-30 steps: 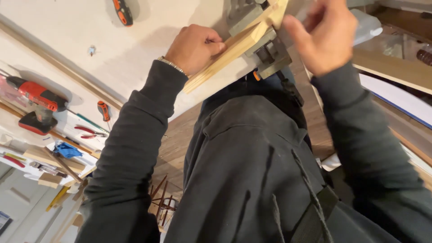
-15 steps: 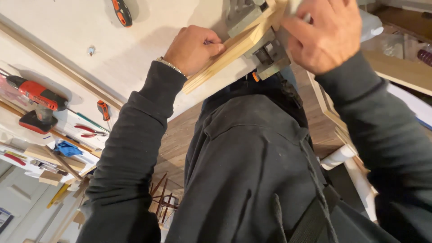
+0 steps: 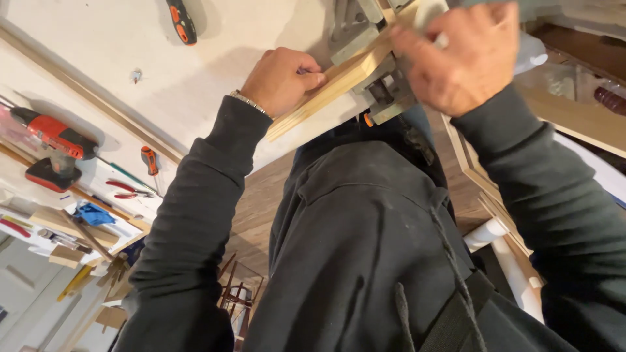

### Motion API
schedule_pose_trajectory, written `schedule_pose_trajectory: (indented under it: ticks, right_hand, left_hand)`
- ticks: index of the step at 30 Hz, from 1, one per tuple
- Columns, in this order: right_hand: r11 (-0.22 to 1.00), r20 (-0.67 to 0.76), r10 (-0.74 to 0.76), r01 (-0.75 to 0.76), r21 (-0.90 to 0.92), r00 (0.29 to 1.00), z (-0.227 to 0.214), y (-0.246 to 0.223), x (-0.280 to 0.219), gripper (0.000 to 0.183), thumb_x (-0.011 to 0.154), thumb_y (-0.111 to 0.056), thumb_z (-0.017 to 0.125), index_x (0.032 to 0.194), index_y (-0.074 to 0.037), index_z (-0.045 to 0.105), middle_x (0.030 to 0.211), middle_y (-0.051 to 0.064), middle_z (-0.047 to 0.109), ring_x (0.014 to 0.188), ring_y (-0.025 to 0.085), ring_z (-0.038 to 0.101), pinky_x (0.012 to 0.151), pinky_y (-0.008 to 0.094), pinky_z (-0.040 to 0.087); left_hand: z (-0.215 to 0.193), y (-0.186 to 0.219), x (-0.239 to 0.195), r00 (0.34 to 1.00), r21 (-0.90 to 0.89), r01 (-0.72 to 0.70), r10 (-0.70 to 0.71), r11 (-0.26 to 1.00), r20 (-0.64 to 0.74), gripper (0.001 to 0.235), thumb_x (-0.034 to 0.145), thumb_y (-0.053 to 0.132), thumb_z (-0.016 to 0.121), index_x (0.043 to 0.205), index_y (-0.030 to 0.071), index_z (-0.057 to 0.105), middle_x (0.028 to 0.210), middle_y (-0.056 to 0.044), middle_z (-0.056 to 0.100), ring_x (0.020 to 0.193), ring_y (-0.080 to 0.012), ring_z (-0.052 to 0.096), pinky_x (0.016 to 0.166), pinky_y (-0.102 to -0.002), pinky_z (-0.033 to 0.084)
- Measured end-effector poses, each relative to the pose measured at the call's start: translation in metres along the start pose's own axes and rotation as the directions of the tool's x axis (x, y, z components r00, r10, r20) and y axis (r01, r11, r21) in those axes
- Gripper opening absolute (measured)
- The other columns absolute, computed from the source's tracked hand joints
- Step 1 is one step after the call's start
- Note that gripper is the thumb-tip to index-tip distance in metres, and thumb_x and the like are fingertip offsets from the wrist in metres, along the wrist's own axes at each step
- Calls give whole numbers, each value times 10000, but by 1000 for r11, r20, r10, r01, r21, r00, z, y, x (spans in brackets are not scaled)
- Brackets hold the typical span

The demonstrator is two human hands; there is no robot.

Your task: Assembling a wooden picture frame by gluing, clamping, and screwing the pieces together.

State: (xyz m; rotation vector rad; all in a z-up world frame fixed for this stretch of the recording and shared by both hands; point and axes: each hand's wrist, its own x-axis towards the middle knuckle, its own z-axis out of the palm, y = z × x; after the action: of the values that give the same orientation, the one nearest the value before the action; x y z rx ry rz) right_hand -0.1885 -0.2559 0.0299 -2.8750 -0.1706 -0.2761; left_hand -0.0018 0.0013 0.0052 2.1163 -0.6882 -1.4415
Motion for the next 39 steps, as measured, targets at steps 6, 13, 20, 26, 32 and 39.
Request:
schedule_pose_trajectory:
  ticks: [6,13,20,26,32,39]
  right_hand:
    - [997,-5,39,-39,-62,999,-8,-4,4,492,781,-106,743,1256,-229,773,963,-23,531,916,167,519,887,372,357]
    - [904,4,262,-247,350,965,11,2,-6,466,842,85,642,1278,-73,691,1102,66,581,1040,268,547,898,377,414]
    - [920,-121,123,-67,387,985,6,-3,10,479,727,116,618,1182,-9,696,1183,80,708,1088,291,618,959,455,470]
    - [935,-90,115,-77,346,989,2,8,-26,361,765,27,721,1116,-57,708,1030,83,686,993,297,613,911,460,455]
    - [790,46,348,-319,524,936,21,4,-40,102,1006,-2,744,1044,-39,656,949,99,663,879,301,607,808,401,481]
    - [711,143,510,-509,485,848,30,-8,-49,185,1136,-32,669,963,6,616,851,169,592,793,362,592,710,439,475]
  left_hand:
    - [3,-2,-2,1000,-13,-8,8,1000,1,226,889,265,748,980,63,791,853,-141,769,777,-267,742,756,-363,559]
    - [3,1,1,1000,-2,-23,23,1000,16,230,898,260,740,998,57,786,869,-139,770,788,-259,746,763,-354,565]
    - [2,1,3,999,6,5,-5,1000,35,234,894,247,744,1006,45,779,886,-132,776,802,-244,750,765,-346,567]
    - [1,-2,4,999,17,11,-11,1000,36,243,899,247,744,1026,43,777,896,-136,773,799,-248,741,764,-344,564]
    - [0,4,3,998,1,42,-42,999,38,245,895,253,740,1023,47,776,887,-131,771,801,-239,742,767,-342,564]
    - [7,-10,-4,999,30,-40,41,999,-16,231,919,277,717,995,68,778,883,-110,762,800,-260,735,762,-368,566]
